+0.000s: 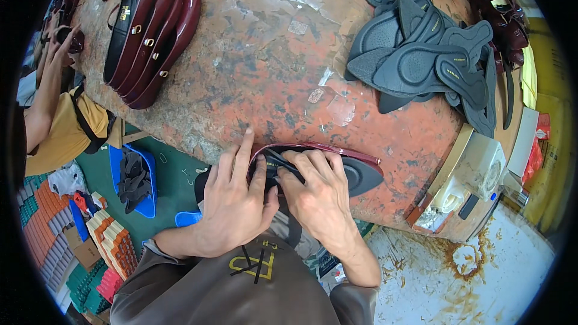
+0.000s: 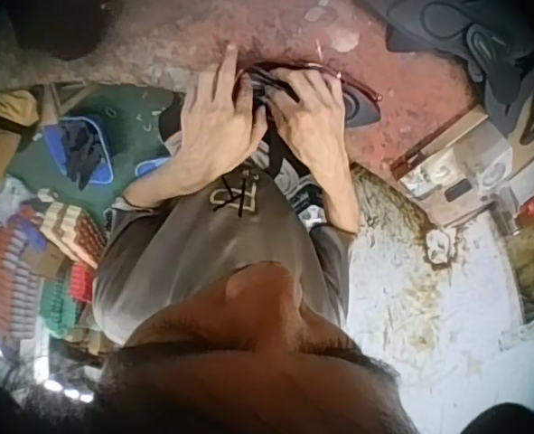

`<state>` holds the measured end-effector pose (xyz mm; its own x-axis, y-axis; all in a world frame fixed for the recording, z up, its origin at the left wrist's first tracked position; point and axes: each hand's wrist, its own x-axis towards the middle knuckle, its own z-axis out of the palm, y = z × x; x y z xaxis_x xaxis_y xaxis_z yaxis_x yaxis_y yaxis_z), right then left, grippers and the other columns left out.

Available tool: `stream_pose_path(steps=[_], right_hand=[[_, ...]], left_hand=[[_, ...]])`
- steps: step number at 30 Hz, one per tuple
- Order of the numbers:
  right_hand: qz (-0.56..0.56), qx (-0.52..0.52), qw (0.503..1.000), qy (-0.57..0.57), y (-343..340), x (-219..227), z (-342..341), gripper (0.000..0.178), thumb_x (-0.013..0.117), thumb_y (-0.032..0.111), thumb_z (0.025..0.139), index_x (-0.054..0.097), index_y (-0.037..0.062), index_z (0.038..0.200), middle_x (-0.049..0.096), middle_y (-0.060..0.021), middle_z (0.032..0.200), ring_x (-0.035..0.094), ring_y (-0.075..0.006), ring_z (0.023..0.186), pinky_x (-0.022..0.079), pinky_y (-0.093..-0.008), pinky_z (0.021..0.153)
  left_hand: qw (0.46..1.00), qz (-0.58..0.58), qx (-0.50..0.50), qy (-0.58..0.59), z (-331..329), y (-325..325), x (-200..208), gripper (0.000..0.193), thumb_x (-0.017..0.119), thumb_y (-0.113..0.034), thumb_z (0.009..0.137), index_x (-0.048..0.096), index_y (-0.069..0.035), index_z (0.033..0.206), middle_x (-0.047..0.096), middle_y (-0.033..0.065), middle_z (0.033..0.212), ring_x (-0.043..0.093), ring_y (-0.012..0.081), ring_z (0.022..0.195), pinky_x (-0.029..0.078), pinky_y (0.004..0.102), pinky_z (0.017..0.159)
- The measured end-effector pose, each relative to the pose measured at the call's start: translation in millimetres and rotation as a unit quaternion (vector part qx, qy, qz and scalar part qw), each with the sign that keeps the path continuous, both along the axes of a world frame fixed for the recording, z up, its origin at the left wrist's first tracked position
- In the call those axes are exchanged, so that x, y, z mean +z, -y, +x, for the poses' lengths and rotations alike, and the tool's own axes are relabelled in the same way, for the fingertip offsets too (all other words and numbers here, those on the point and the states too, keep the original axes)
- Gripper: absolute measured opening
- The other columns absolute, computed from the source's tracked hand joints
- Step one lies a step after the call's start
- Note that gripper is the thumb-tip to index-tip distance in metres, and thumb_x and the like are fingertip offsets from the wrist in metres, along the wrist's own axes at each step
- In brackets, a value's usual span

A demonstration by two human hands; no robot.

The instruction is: The person inserts black insoles into maroon high-heeled shoes on a workbench. They repeatedly pick up a shoe, place an insole inside, press it down, and set the shoe aside. Another person is visible working in the background.

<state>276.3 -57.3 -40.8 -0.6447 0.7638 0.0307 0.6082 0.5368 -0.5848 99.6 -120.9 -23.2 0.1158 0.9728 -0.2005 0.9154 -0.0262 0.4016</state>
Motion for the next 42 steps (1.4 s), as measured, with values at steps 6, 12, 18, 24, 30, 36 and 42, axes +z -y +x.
stream_pose_path(steps=[6,12,18,24,30,36,42], right_hand=[[0.032,-0.248,0.948,0.196,10,19,22,0.062,0.098,0.040,0.071,0.067,0.0058,0.113,0.063,-0.0119,0.105,0.059,-0.0352,0.106,0.045,-0.0495,0.094],[0.030,-0.266,0.941,0.206,10,1,22,0.062,0.099,0.039,0.071,0.064,0.0059,0.109,0.061,-0.0124,0.105,0.059,-0.0361,0.104,0.046,-0.0481,0.091],[-0.047,-0.209,0.972,0.094,-36,10,39,0.047,0.092,0.007,0.075,0.062,0.0025,0.111,0.064,-0.0190,0.104,0.065,-0.0423,0.095,0.056,-0.0506,0.082],[-0.031,-0.133,0.968,0.212,79,56,10,0.087,0.085,0.028,0.083,0.051,-0.0130,0.152,0.053,-0.0372,0.156,0.057,-0.0536,0.138,0.050,-0.0559,0.115],[-0.117,-0.201,0.957,0.174,11,-2,11,0.111,0.074,0.052,0.091,0.027,-0.0164,0.164,0.027,-0.0387,0.171,0.024,-0.0549,0.162,0.011,-0.0669,0.131],[-0.049,-0.197,0.958,0.203,41,-1,6,0.105,0.065,0.061,0.099,0.034,-0.0190,0.159,0.044,-0.0391,0.160,0.038,-0.0522,0.154,0.015,-0.0691,0.130],[0.046,-0.223,0.957,0.178,9,-22,3,0.105,0.064,0.069,0.097,0.044,-0.0192,0.150,0.053,-0.0379,0.148,0.049,-0.0510,0.142,0.017,-0.0705,0.128]], left_hand=[[0.999,0.006,-0.003,-0.045,9,8,-8,0.056,0.075,-0.025,0.086,0.073,0.015,0.125,0.045,0.0335,0.160,0.050,0.0455,0.140,0.045,0.0548,0.105],[0.999,0.032,-0.004,-0.029,7,8,-9,0.055,0.077,-0.024,0.085,0.073,0.016,0.122,0.046,0.0306,0.161,0.051,0.0455,0.138,0.048,0.0541,0.103],[0.971,0.078,-0.210,0.087,-5,3,-6,0.046,0.083,-0.025,0.082,0.075,0.006,0.115,0.053,0.0183,0.159,0.060,0.0309,0.100,0.062,0.0383,0.081],[0.955,-0.012,-0.186,0.229,51,16,-69,0.049,0.076,-0.022,0.086,0.069,-0.002,0.130,0.064,0.0205,0.120,0.060,0.0412,0.098,0.057,0.0517,0.081],[0.967,-0.020,-0.161,0.195,66,15,-80,0.042,0.069,-0.026,0.089,0.071,-0.003,0.124,0.064,0.0179,0.130,0.056,0.0414,0.103,0.051,0.0482,0.079],[0.964,0.009,-0.165,0.207,63,10,-68,0.042,0.074,-0.019,0.085,0.071,0.003,0.120,0.069,0.0211,0.115,0.064,0.0443,0.101,0.051,0.0522,0.076],[0.960,-0.005,-0.131,0.249,66,8,-77,0.050,0.080,-0.027,0.085,0.069,0.004,0.123,0.073,0.0263,0.098,0.070,0.0479,0.090,0.057,0.0570,0.076]])
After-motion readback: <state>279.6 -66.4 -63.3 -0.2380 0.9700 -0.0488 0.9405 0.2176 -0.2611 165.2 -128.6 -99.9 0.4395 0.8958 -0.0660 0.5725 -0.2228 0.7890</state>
